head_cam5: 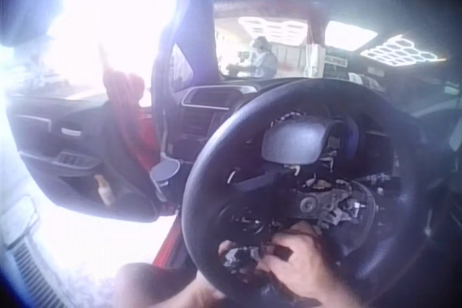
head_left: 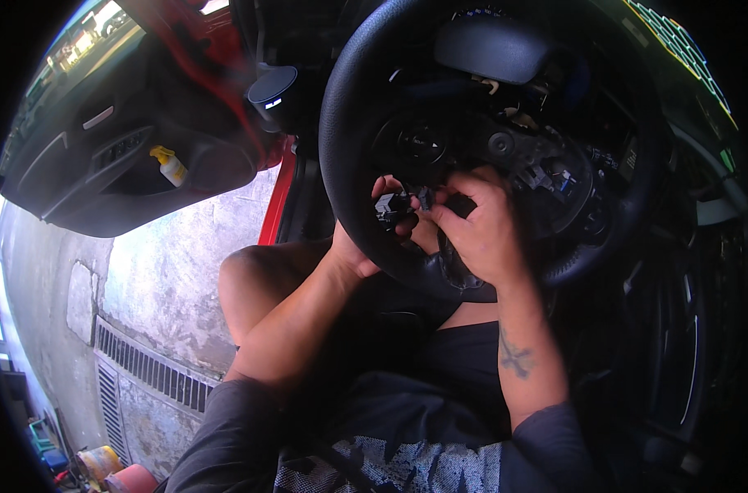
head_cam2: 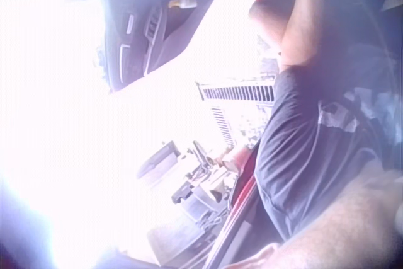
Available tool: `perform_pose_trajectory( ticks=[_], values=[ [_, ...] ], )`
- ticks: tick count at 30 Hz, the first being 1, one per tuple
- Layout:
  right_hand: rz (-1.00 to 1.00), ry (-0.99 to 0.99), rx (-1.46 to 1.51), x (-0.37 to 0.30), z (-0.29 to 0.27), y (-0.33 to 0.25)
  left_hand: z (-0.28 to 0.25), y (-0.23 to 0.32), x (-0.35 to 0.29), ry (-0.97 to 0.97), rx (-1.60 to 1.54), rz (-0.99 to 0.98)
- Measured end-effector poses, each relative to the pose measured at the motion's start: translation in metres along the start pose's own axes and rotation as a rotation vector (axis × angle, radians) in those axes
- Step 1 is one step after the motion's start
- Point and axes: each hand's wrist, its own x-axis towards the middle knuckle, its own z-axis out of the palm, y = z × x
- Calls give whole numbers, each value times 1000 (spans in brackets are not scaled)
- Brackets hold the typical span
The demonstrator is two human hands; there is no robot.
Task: The person disassembles the steering wheel by removing the lower trim, disconnecting electrical connectors, and unscrewing fasteners. They then reassemble the steering wheel by reconnecting the connectors and reattaching the trim piece.
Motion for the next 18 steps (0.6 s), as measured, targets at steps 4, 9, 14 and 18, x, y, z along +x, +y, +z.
perform_pose_trajectory(
  ticks=[4,9,14,18],
  values=[
    [-31,-12,-67,0,-1,7,-3,4,1,-45,12,-64],
    [-100,21,-108,-4,1,13,-1,8,1,-21,5,-103],
    [-100,43,-196,-7,3,7,-23,13,4,-104,538,210],
    [-114,58,-253,-7,8,6,-28,10,0,68,1764,793]
  ],
)
